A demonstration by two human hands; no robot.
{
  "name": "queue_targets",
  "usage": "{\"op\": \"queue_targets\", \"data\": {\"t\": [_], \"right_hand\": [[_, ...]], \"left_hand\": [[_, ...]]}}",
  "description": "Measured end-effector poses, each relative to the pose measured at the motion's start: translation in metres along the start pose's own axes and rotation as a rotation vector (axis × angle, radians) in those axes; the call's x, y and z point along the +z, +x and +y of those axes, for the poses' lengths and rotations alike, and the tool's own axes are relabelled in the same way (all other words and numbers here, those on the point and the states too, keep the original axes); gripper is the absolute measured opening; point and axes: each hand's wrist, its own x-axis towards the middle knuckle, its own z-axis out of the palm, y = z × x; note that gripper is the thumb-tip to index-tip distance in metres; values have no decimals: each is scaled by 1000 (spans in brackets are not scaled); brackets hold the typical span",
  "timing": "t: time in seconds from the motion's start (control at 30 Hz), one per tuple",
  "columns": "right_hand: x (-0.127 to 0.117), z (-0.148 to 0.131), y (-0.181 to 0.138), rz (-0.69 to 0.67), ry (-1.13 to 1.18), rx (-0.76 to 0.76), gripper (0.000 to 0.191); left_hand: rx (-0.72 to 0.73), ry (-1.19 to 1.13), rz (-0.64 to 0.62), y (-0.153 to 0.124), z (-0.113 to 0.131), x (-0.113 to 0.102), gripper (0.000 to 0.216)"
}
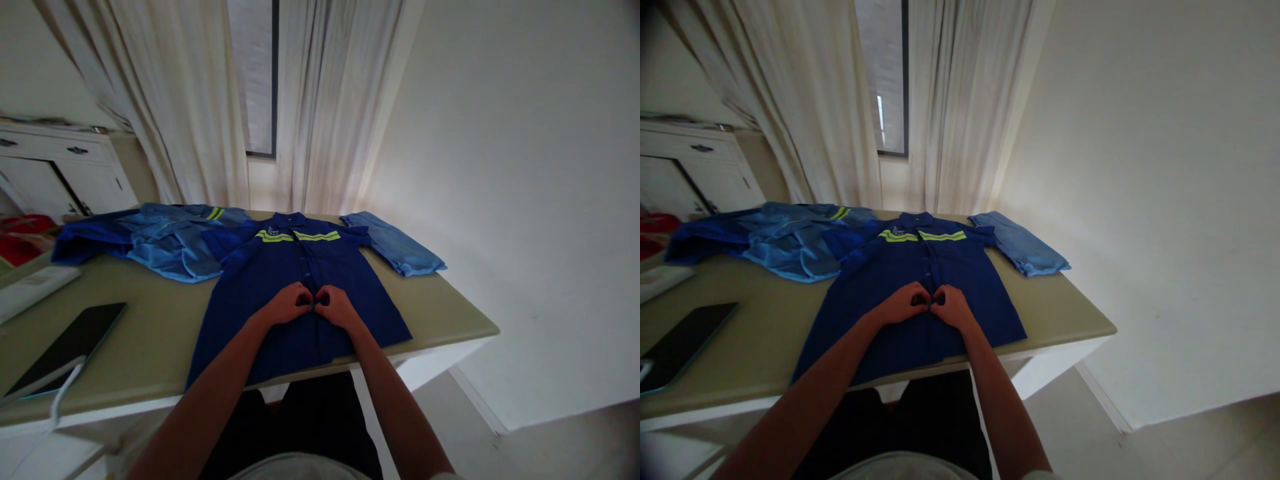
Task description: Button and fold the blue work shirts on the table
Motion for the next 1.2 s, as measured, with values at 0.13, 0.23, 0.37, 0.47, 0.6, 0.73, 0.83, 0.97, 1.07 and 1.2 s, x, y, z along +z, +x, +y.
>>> {"op": "queue_targets", "data": {"t": [0.13,0.23,0.37,0.47,0.6,0.73,0.83,0.97,1.07,1.2], "right_hand": [[1,2,-1,29,72,1,6],[-2,2,-1,14,133,3,5],[-3,2,-3,17,174,3,8],[-2,3,-3,48,164,7,10],[-1,6,-2,71,180,35,12],[-1,9,-3,50,210,23,16],[-2,10,-3,30,215,12,19],[-1,11,-3,58,227,50,16],[-2,12,-3,61,232,60,19],[-3,11,-4,19,270,53,23]], "left_hand": [[47,49,21,-1,8,6,8],[98,86,65,-2,13,10,10],[118,119,91,-2,17,12,6],[97,175,81,-2,20,12,7],[92,202,117,-3,23,12,7],[125,180,159,-4,23,11,9],[125,173,160,-4,23,11,8],[112,160,118,-4,24,9,10],[142,151,91,-3,25,8,12],[165,168,77,-3,24,8,12]]}}
